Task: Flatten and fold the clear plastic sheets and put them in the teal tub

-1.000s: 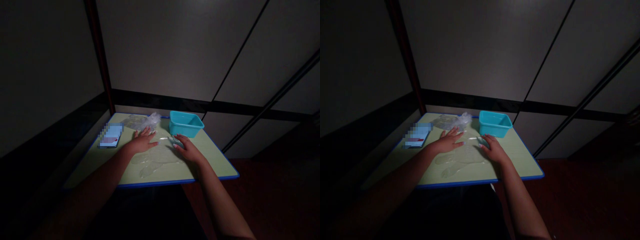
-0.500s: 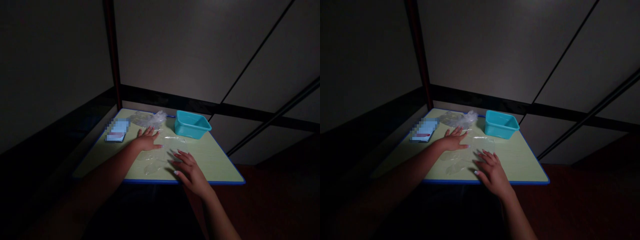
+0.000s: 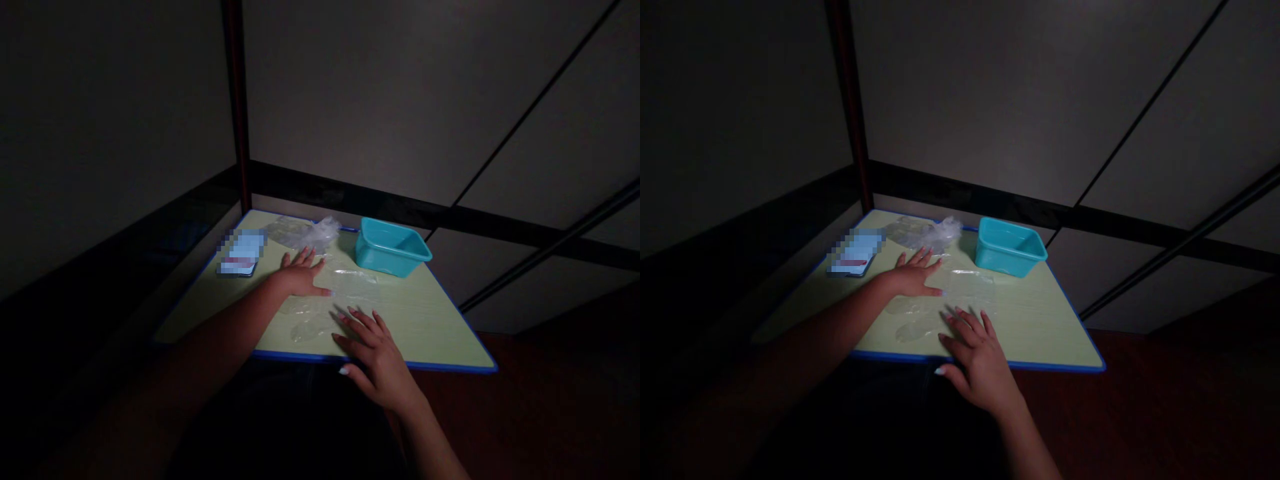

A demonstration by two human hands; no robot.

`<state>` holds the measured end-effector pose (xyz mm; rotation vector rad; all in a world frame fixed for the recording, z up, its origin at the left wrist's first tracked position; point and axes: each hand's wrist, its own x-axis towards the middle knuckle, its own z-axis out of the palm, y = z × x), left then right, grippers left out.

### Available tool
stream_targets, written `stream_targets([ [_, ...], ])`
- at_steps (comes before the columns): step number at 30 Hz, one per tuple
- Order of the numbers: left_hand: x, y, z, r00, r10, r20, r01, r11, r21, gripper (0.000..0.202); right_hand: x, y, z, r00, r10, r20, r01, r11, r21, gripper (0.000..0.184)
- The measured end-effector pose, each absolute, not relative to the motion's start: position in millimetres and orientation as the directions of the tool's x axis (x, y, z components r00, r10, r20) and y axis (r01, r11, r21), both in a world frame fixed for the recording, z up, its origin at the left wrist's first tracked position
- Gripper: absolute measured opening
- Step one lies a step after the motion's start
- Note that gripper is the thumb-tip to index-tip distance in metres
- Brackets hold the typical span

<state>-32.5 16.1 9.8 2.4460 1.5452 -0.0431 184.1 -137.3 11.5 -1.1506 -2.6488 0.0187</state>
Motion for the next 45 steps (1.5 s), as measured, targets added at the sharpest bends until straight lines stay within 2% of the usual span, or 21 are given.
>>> stream_targets([
  [13,-30.8,14.6,12.4,0.45,0.876,-0.176,0.887,-0.416,0.2,0.103,155.5,-139.3,13.5,-0.698,0.696,0.17,0.682,0.718,-0.138,0.058],
  [18,-30.9,13.7,12.8,0.455,0.874,-0.168,0.883,-0.419,0.21,0.104,155.7,-140.7,11.3,-0.696,0.691,0.194,0.667,0.723,-0.18,0.059],
  [28,-28.9,11.2,16.3,0.459,0.873,-0.166,0.883,-0.426,0.199,0.1,164.4,-120.8,15.2,-0.644,0.716,0.27,0.642,0.698,-0.317,0.046],
  [31,-27.9,11.1,18.1,0.456,0.876,-0.155,0.881,-0.421,0.216,0.086,166.2,-115.4,13.7,-0.619,0.73,0.289,0.642,0.682,-0.349,0.043],
  [35,-27.2,10.9,20.8,0.463,0.883,-0.076,0.865,-0.431,0.256,0.061,164.9,-113.3,11.0,-0.569,0.774,0.278,0.669,0.632,-0.391,0.039],
  [40,-26.5,12.3,22.5,0.492,0.87,0.009,0.825,-0.47,0.314,0.054,163.2,-112.8,8.0,-0.534,0.808,0.248,0.697,0.587,-0.412,0.041],
  [45,-25.4,18.7,23.1,0.649,0.723,0.236,0.607,-0.679,0.413,0.036,161.6,-112.9,7.2,-0.532,0.821,0.207,0.722,0.568,-0.395,0.043],
])
